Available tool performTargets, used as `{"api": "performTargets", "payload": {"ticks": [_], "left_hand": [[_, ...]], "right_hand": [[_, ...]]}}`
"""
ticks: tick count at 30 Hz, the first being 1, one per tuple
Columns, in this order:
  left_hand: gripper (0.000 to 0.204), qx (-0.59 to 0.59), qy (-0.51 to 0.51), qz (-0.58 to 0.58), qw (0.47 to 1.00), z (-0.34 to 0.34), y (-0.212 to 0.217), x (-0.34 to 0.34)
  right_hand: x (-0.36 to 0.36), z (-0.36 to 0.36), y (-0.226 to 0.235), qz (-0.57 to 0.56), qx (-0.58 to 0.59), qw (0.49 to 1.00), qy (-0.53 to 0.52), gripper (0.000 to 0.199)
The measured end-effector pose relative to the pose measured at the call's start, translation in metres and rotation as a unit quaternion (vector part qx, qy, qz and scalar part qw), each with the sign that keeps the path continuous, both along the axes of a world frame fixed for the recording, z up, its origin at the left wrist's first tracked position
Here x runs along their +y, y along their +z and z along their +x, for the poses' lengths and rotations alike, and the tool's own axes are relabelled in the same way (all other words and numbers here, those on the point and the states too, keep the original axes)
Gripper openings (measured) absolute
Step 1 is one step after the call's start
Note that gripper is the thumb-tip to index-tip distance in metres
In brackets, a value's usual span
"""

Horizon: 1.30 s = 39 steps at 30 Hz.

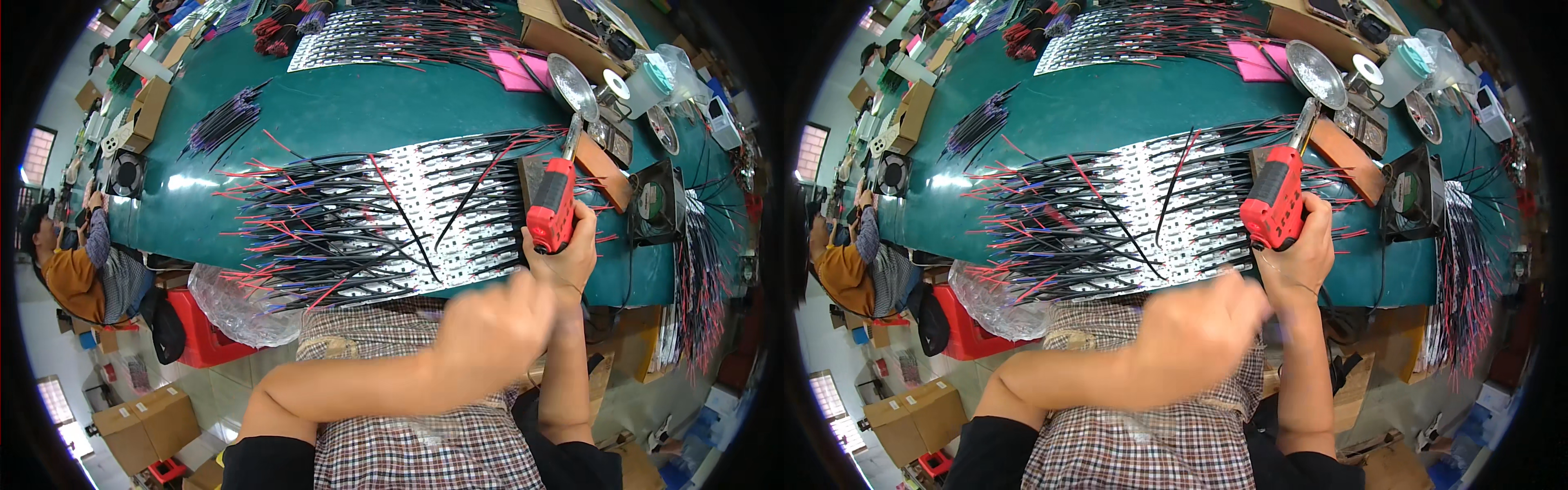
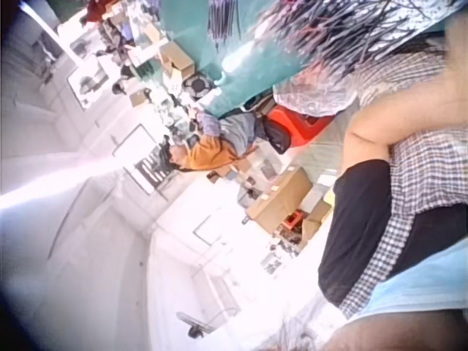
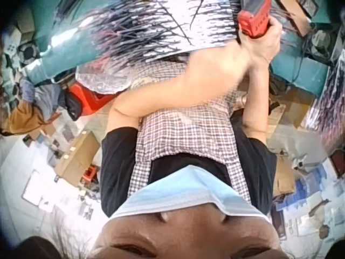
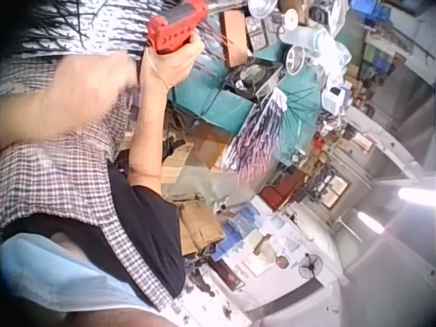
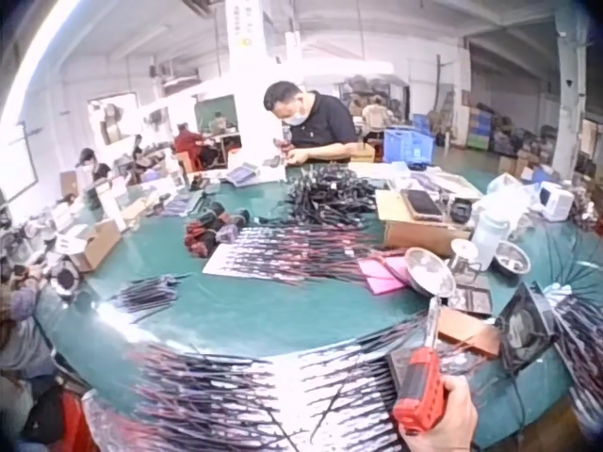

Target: The person aligns wires on circuit board strips by hand and solders the wire connections to the boards using a soldering iron.

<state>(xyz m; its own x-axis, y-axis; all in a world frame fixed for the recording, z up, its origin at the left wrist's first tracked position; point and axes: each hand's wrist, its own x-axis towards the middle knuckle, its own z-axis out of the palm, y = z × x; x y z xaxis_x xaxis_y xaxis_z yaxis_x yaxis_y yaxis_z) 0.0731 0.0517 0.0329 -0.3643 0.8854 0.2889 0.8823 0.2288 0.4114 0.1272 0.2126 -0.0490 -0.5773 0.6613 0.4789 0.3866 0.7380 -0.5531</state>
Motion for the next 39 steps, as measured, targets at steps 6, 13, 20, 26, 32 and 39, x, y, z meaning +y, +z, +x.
{"api": "performTargets", "payload": {"ticks": [6, 13, 20, 26, 32, 39], "left_hand": [[0.018, 0.112, 0.140, -0.122, 0.976, -0.059, -0.056, -0.028], [0.021, 0.023, 0.177, -0.069, 0.982, -0.062, -0.064, -0.076], [0.034, 0.015, 0.231, -0.159, 0.960, -0.063, -0.009, -0.103], [0.035, -0.065, 0.180, -0.054, 0.980, -0.047, 0.047, -0.088], [0.026, 0.050, 0.123, -0.072, 0.988, -0.064, -0.040, -0.005], [0.053, 0.048, 0.104, -0.048, 0.992, -0.079, -0.077, -0.023]], "right_hand": [[-0.001, 0.002, 0.002, -0.008, -0.024, 1.000, -0.004, 0.071], [-0.006, -0.001, 0.005, -0.022, -0.009, 1.000, -0.004, 0.065], [-0.004, 0.002, 0.003, -0.008, -0.006, 1.000, 0.010, 0.066], [-0.005, 0.001, 0.003, 0.015, 0.019, 0.999, 0.038, 0.063], [-0.003, 0.000, 0.005, 0.014, 0.035, 0.999, 0.039, 0.060], [0.000, 0.009, -0.002, 0.030, 0.065, 0.997, 0.025, 0.060]]}}
